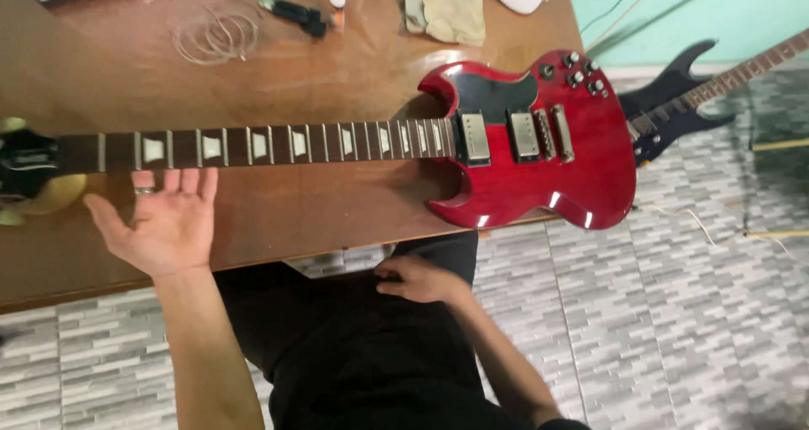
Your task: Final inspection and cleaning of an electric guitar, including checking tuning pegs and bridge adjustments.
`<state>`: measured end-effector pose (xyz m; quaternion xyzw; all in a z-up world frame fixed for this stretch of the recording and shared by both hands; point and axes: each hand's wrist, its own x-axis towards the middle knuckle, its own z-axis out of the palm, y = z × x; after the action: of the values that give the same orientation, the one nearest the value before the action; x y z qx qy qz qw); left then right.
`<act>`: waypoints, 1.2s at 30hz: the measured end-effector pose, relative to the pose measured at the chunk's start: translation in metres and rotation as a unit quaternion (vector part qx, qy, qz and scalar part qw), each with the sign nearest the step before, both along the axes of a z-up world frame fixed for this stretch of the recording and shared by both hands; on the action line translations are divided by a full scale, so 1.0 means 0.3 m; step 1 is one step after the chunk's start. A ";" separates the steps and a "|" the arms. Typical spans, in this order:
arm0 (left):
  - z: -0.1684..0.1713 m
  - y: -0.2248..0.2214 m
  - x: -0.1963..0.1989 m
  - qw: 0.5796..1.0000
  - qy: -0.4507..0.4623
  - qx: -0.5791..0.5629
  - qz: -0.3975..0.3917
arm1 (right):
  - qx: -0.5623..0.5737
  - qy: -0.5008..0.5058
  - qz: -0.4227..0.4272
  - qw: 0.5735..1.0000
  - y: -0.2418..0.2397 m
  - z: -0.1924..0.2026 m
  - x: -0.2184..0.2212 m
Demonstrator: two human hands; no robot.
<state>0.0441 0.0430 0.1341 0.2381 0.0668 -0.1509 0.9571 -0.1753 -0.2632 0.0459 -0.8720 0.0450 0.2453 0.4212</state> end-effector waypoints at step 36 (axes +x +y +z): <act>-0.129 0.032 0.003 0.997 -0.027 -0.055 -0.049 | -0.363 -0.430 -0.070 0.824 -0.442 0.582 0.158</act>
<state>0.0451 0.0526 0.0953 0.1926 0.0205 -0.1950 0.9615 -0.1278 -0.3956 0.2205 -0.9735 0.0066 -0.2188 0.0667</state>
